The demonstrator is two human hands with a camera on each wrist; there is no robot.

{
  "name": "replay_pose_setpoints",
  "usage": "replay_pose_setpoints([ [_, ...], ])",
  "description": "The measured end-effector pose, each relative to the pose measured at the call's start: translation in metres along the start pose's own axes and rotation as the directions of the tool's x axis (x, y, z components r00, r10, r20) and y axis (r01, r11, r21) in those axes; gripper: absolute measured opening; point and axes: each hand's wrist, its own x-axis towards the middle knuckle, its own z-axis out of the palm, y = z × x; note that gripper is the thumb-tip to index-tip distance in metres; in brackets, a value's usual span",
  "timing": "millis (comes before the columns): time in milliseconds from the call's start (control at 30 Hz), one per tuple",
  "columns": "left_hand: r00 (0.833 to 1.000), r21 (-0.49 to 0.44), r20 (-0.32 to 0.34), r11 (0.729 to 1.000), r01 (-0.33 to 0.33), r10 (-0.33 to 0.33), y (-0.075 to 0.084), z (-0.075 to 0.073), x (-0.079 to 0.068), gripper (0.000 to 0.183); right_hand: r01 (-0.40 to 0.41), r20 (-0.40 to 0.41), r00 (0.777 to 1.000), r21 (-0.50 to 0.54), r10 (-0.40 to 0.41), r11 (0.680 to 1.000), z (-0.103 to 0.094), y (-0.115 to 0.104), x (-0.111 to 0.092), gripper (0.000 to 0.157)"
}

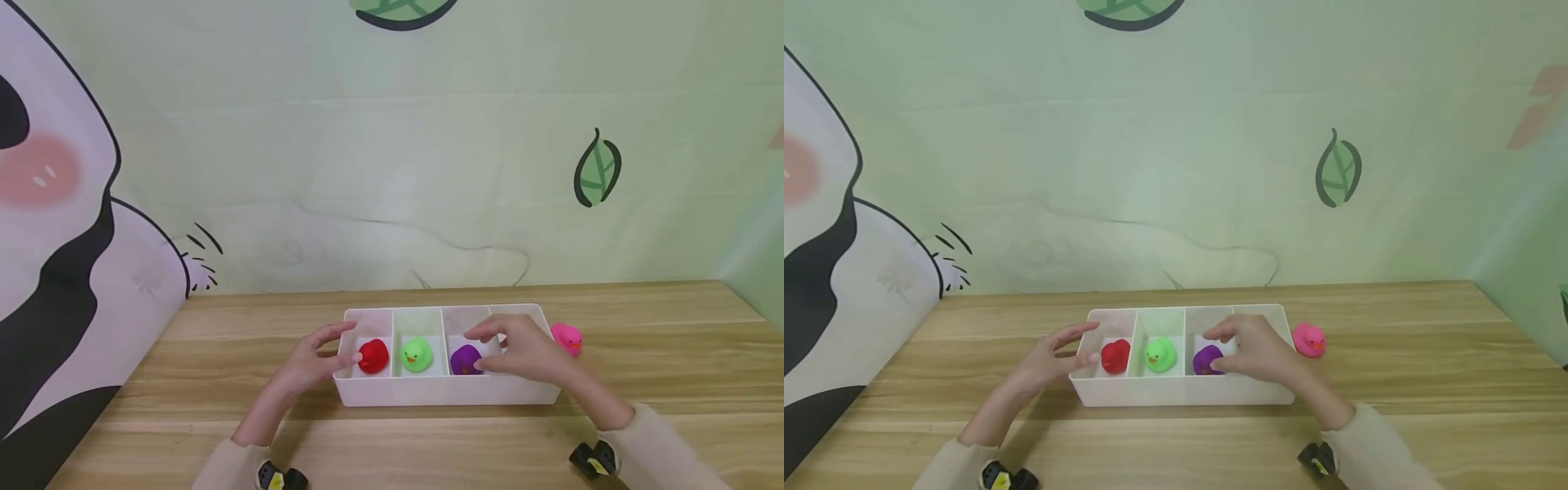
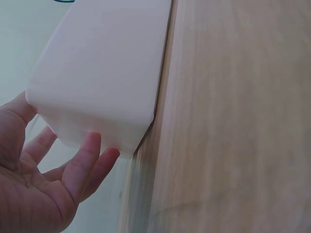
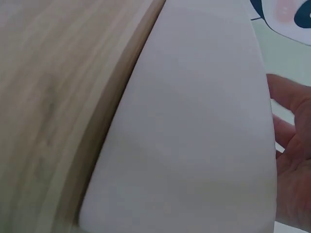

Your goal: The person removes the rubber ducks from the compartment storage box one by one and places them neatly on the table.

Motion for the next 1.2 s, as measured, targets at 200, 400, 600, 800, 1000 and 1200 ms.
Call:
replay_pose_setpoints([
  [200,1.0,0.005,0.001,1.0,-0.012,0.012,0.001,-0.001,0.0,0.057,-0.008,0.047,0.999,-0.113,0.014,0.994,0.005,-0.009,0.009,0.031],
  [400,1.0,0.001,-0.005,1.0,-0.011,0.011,0.0,-0.001,0.0,0.057,-0.038,0.098,0.994,-0.18,0.056,0.983,0.009,-0.009,0.016,0.029],
  [600,1.0,-0.014,-0.009,1.0,0.001,-0.001,-0.001,0.0,0.0,0.057,-0.003,0.153,0.988,-0.209,0.036,0.978,0.01,-0.009,0.022,0.014],
  [800,1.0,-0.006,-0.014,1.0,-0.008,0.008,-0.001,0.0,0.001,0.057,0.04,0.172,0.985,-0.229,0.0,0.973,0.012,-0.007,0.024,0.01],
  [1000,1.0,0.008,-0.018,1.0,-0.003,0.003,0.0,0.0,0.0,0.057,0.023,0.166,0.986,-0.191,0.009,0.981,0.013,-0.004,0.023,0.017],
  [1200,1.0,0.02,-0.018,1.0,0.0,0.001,0.001,0.0,-0.001,0.057,-0.014,0.115,0.993,-0.121,0.028,0.993,0.01,-0.004,0.018,0.025],
])
